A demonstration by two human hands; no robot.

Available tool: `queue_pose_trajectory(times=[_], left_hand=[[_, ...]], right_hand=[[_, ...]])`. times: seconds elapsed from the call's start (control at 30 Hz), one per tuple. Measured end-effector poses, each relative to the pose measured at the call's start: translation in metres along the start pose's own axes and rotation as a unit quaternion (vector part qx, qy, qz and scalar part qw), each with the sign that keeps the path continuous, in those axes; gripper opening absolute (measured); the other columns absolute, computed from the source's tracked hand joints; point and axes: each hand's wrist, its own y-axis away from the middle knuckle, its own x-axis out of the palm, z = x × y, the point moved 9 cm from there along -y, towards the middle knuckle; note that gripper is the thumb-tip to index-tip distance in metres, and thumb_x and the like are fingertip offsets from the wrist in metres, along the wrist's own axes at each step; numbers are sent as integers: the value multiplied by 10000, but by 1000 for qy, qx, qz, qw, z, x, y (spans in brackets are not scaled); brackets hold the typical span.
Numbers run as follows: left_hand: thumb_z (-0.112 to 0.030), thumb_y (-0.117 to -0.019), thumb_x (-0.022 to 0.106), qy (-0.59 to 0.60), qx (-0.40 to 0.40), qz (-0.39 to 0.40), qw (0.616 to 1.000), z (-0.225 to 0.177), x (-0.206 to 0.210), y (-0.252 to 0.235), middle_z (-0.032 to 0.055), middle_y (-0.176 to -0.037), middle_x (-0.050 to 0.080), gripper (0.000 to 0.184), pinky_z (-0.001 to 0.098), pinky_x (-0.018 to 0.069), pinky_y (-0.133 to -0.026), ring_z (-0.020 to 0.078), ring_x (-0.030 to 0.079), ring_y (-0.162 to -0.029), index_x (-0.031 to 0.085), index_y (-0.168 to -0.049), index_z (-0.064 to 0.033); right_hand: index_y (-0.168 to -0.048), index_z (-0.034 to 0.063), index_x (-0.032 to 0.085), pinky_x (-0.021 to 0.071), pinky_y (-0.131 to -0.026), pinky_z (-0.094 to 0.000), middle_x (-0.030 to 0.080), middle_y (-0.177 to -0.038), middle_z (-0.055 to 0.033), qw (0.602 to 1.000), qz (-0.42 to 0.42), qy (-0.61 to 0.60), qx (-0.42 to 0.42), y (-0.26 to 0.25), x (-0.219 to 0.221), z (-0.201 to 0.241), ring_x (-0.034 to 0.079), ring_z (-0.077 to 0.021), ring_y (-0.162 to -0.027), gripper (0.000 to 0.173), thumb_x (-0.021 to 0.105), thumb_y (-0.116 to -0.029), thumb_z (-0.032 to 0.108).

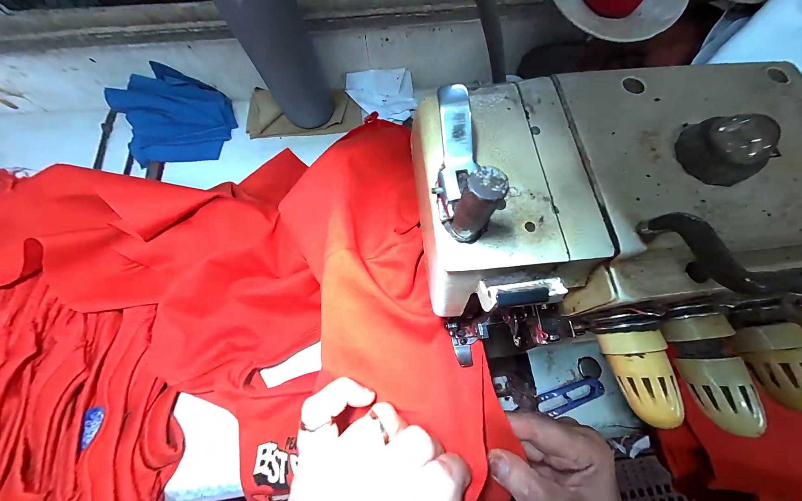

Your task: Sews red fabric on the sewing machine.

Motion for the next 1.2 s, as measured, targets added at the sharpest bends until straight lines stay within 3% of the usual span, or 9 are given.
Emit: queue_pose_trajectory(times=[0.07, 0.17, 0.3, 0.6, 0.73, 0.83, 0.9, 1.07, 1.2], left_hand=[[-168, -958, 589, -40, 18, -11, 999, -3, 9, -4, 45, -651, 565, 198, 403, 313, -926, 220, 522, -727, 669, -782, -124], [-175, -954, 590, -92, 37, -37, 994, -4, 15, -11, 27, -671, 581, 181, 382, 342, -875, 200, 522, -704, 697, -814, -138], [-190, -984, 581, -132, 49, -48, 989, 2, 13, -19, 25, -829, 686, 172, 400, 336, -888, 185, 568, -797, 748, -949, -166], [-268, -1007, 579, -124, 58, -66, 988, 16, 9, -15, -27, -970, 748, 186, 535, 289, -1076, 183, 653, -1017, 762, -1020, -232], [-267, -1020, 534, -121, 63, -94, 986, 29, 8, -15, -49, -1062, 783, 236, 623, 237, -1132, 160, 681, -1139, 765, -1006, -220], [-263, -982, 595, -66, 33, -136, 988, 49, 3, -24, -25, -1014, 777, 216, 539, 330, -1154, 165, 662, -1177, 789, -901, -213], [-270, -944, 634, -41, -10, -155, 987, 60, -4, -30, 16, -1040, 751, 211, 382, 419, -1017, 160, 613, -1161, 810, -850, -203], [-275, -893, 655, 18, -115, -200, 973, 82, -17, -10, 10, -1083, 637, 198, 140, 480, -873, 10, 576, -1035, 777, -958, -133], [-174, -951, 626, 106, -126, -166, 972, 74, -18, 25, 1, -1013, 670, 106, 144, 502, -879, -7, 609, -1007, 652, -1021, -99]], right_hand=[[-1072, 23, 735, 588, -756, -175, 767, -897, 33, 1000, 6, 4, -2, 0, 5, 0, 686, 43, -817, 148, 658, -946, 9], [-892, -64, 686, 534, -709, -133, 716, -786, -19, 998, 9, 48, -27, -4, 17, 2, 634, 58, -748, 73, 628, -905, -20], [-684, -44, 549, 391, -559, -120, 536, -584, -40, 995, 13, 85, -55, -12, 32, 3, 472, 30, -564, 241, 655, -897, -4], [-637, -40, 512, 347, -517, -156, 496, -554, -65, 993, 41, 101, -37, -15, 44, 2, 433, -18, -521, 270, 623, -883, -30], [-777, -92, 644, 480, -570, -174, 636, -630, -126, 992, 74, 90, -40, -18, 55, 4, 594, -59, -571, 181, 577, -930, -23], [-797, -104, 648, 534, -603, -190, 665, -662, -146, 992, 92, 78, -46, -22, 66, 7, 651, -83, -606, 185, 599, -957, -25], [-804, -107, 643, 543, -616, -190, 673, -673, -153, 991, 96, 73, -53, -23, 69, 10, 663, -87, -618, 186, 595, -965, -28], [-881, -117, 697, 538, -617, -208, 694, -698, -160, 987, 117, 98, -55, -21, 69, 12, 664, -106, -618, 135, 608, -934, -31], [-1044, -88, 693, 552, -732, -193, 745, -791, -132, 980, 84, 152, -97, -19, 56, 19, 696, -80, -702, 203, 597, -1007, 87]])
